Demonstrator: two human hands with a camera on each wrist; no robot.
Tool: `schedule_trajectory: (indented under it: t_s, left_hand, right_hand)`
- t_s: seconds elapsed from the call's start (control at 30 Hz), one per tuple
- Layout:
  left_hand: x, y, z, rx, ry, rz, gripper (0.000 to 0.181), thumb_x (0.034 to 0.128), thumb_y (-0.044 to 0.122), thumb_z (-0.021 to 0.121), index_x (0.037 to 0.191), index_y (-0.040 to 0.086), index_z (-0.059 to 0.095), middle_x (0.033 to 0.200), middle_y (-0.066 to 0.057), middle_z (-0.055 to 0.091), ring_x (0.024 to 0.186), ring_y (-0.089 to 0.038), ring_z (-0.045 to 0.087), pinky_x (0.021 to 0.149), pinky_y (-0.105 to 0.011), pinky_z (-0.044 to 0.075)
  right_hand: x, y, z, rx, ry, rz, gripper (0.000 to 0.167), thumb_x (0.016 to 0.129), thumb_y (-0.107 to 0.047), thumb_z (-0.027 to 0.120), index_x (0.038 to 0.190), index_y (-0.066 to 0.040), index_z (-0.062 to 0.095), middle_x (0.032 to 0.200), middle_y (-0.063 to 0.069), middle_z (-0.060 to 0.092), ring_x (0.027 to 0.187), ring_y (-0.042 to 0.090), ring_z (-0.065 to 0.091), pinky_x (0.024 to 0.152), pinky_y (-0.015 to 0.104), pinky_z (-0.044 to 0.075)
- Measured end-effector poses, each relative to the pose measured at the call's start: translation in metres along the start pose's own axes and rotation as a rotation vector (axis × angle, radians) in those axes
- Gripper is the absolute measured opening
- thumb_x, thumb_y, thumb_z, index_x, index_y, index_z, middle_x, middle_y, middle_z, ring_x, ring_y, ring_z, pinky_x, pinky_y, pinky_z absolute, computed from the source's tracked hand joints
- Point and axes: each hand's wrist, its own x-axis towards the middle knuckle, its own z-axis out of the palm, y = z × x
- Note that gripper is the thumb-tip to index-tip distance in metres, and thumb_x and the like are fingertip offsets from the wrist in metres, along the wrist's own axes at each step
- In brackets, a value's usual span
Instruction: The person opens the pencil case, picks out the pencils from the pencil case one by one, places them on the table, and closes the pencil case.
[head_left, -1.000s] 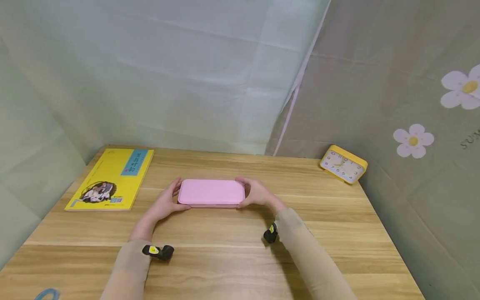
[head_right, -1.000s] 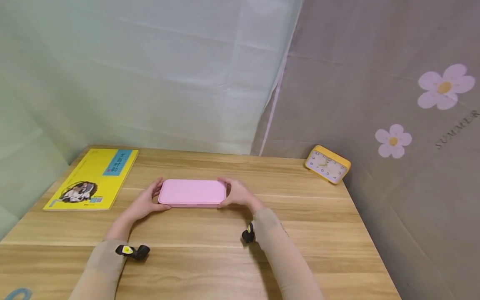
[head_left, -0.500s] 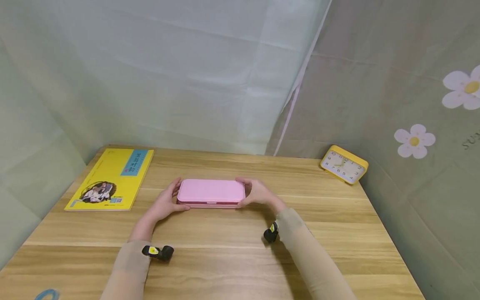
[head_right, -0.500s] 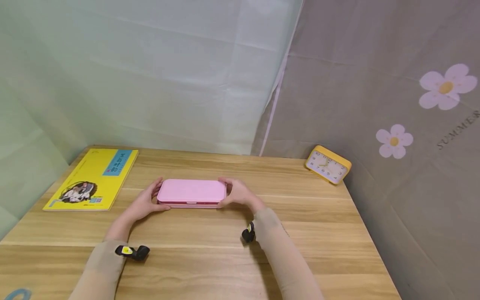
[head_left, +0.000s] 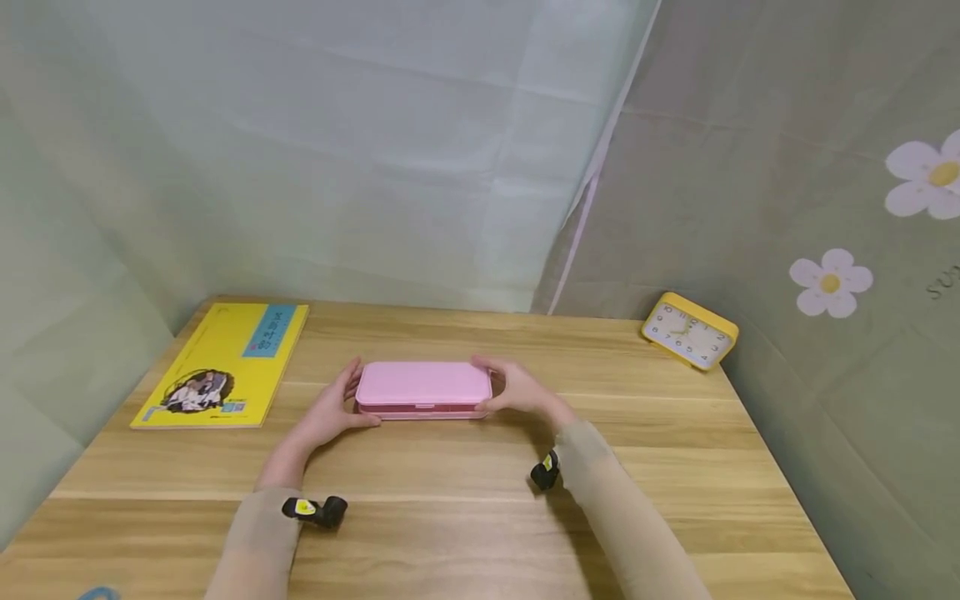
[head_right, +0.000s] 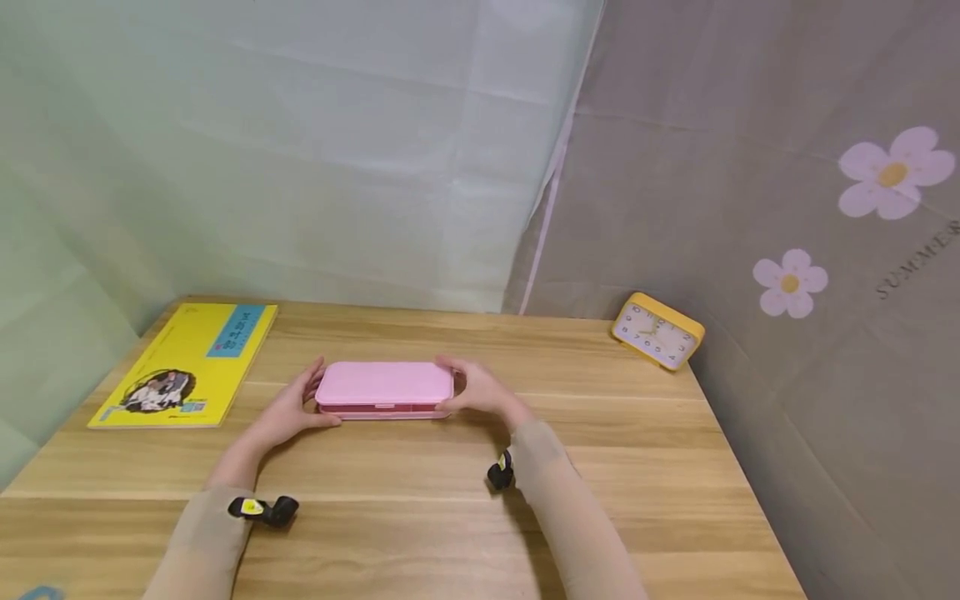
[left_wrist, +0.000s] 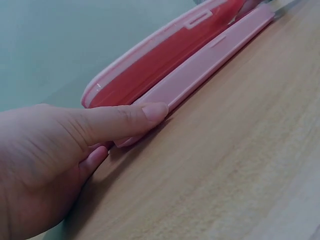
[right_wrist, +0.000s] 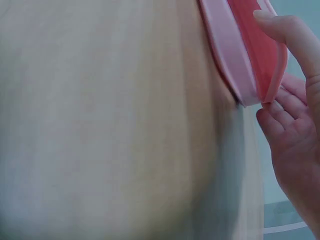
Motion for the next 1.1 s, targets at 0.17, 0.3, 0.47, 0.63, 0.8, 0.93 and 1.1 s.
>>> schedule_trajectory:
  t_s: [0.17,0.3,0.47,0.63,0.8,0.93,1.1]
  left_hand:
    - [-0.001,0.000,0.000,-0.016,0.002,0.005,0.117,0.0761,0.024,0.085,0.155,-0.004,0.003,0.157,-0.031,0.020,0.140,-0.051,0.030,0.117,-0.062,0.023]
    - [-0.001,0.001,0.000,-0.021,0.004,0.019,0.117,0.0758,0.021,0.085,0.154,-0.005,0.002,0.156,-0.033,0.020,0.139,-0.052,0.030,0.117,-0.063,0.023]
    - [-0.002,0.001,0.000,-0.023,0.000,0.020,0.118,0.0756,0.021,0.085,0.154,-0.005,0.002,0.156,-0.033,0.019,0.139,-0.053,0.029,0.117,-0.064,0.021]
    - [-0.002,0.001,0.000,-0.015,0.001,0.012,0.118,0.0769,0.026,0.084,0.155,-0.002,0.001,0.157,-0.031,0.018,0.140,-0.052,0.028,0.117,-0.064,0.021]
    - [-0.004,0.002,0.000,-0.020,0.009,0.019,0.115,0.0785,0.025,0.083,0.155,-0.003,0.001,0.156,-0.033,0.019,0.140,-0.054,0.027,0.117,-0.064,0.020]
    - [-0.005,0.002,0.000,-0.027,0.014,0.021,0.114,0.0782,0.023,0.083,0.155,-0.003,0.002,0.156,-0.034,0.017,0.139,-0.055,0.026,0.117,-0.064,0.019]
    - [-0.004,0.002,0.000,-0.017,0.013,0.017,0.114,0.0786,0.024,0.082,0.155,-0.003,0.002,0.155,-0.036,0.017,0.139,-0.055,0.026,0.117,-0.065,0.019]
  right_hand:
    - [-0.003,0.000,0.002,0.040,0.011,-0.008,0.085,0.071,-0.007,0.084,0.144,0.005,0.042,0.151,0.020,0.042,0.144,0.032,0.035,0.122,0.043,0.025]
    - [-0.002,0.001,0.001,0.079,0.009,0.016,0.081,0.075,-0.007,0.082,0.144,0.004,0.042,0.151,0.019,0.043,0.143,0.031,0.037,0.121,0.042,0.027]
    - [-0.002,0.000,0.000,0.114,-0.003,0.025,0.077,0.078,-0.007,0.079,0.145,0.004,0.041,0.151,0.019,0.042,0.144,0.031,0.035,0.121,0.042,0.026]
    - [-0.002,-0.002,-0.001,0.116,0.009,0.028,0.074,0.078,-0.009,0.078,0.143,0.002,0.044,0.149,0.018,0.046,0.143,0.032,0.037,0.121,0.045,0.027]
    - [-0.003,-0.007,-0.002,0.128,0.044,0.033,0.067,0.079,-0.009,0.077,0.140,-0.002,0.050,0.145,0.013,0.053,0.143,0.030,0.038,0.121,0.048,0.026]
    - [-0.002,-0.012,-0.003,0.122,0.094,0.024,0.054,0.080,-0.009,0.076,0.132,-0.003,0.059,0.136,0.012,0.061,0.136,0.029,0.048,0.119,0.046,0.032]
    - [0.001,-0.017,-0.007,0.113,0.172,-0.039,0.040,0.081,-0.003,0.075,0.120,0.002,0.065,0.122,0.018,0.067,0.118,0.033,0.061,0.110,0.045,0.045]
